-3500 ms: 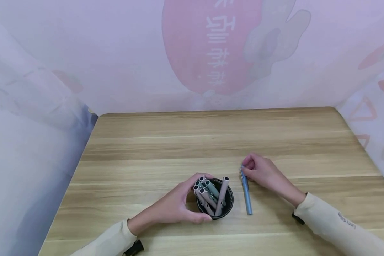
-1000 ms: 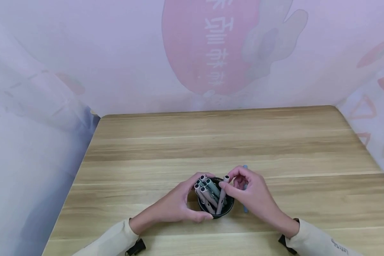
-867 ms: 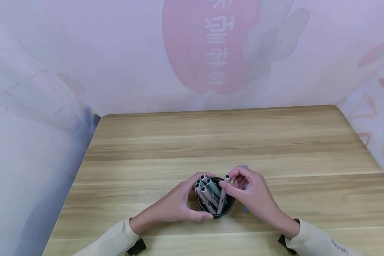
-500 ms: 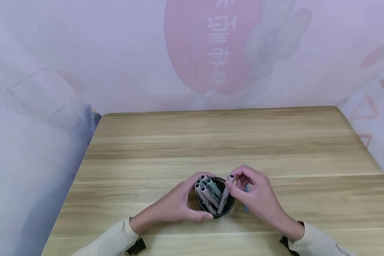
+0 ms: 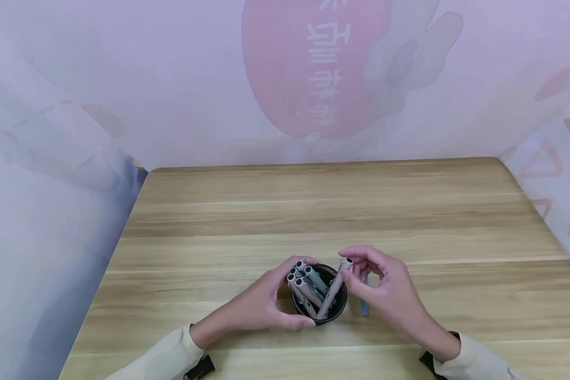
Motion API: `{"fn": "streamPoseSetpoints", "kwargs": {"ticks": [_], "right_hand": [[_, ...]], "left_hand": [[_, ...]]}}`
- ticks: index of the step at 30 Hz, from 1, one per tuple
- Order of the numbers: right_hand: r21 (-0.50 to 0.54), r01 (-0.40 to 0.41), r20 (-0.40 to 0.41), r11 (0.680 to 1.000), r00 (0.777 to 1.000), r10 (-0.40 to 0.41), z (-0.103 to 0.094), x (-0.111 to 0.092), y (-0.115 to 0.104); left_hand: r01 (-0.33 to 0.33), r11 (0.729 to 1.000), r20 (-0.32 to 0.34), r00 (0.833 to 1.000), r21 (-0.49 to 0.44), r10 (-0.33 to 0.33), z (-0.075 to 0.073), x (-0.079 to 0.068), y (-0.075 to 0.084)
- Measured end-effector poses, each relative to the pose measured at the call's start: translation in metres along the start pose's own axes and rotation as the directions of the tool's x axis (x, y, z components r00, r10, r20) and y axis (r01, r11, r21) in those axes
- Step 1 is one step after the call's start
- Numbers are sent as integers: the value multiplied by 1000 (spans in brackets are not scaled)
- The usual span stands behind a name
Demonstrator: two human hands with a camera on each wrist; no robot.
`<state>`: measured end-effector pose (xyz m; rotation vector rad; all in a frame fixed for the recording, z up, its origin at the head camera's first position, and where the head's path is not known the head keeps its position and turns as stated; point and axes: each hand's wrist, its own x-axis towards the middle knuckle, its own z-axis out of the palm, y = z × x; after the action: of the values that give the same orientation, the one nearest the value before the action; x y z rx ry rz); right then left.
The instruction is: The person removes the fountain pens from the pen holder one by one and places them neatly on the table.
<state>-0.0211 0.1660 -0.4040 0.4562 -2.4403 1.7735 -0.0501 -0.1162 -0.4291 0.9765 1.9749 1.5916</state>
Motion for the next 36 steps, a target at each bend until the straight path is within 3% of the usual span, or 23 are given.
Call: {"fn": "streamPoseSetpoints", "kwargs": {"ticks": [8, 22, 29, 32, 36], "right_hand": [[140, -85, -49, 986, 995, 92, -1, -1, 1], [287, 18, -197, 958, 979, 41, -8, -4, -4], [329, 55, -323, 943, 944, 58, -11, -2, -9], [378, 95, -376, 921, 925, 58, -13, -1, -9], [469, 166, -433, 868, 899, 62, -13, 1, -8]], "left_hand": [[16, 1000, 5, 1000, 0, -16, 1, 1, -1], [-9, 1000, 0, 1000, -15, 9, 4, 4, -1], [0, 1000, 4, 1000, -1, 0, 4, 4, -2], [4, 1000, 9, 1000, -5, -4, 4, 5, -1], [10, 1000, 15, 1000, -20, -9, 4, 5, -1]]}}
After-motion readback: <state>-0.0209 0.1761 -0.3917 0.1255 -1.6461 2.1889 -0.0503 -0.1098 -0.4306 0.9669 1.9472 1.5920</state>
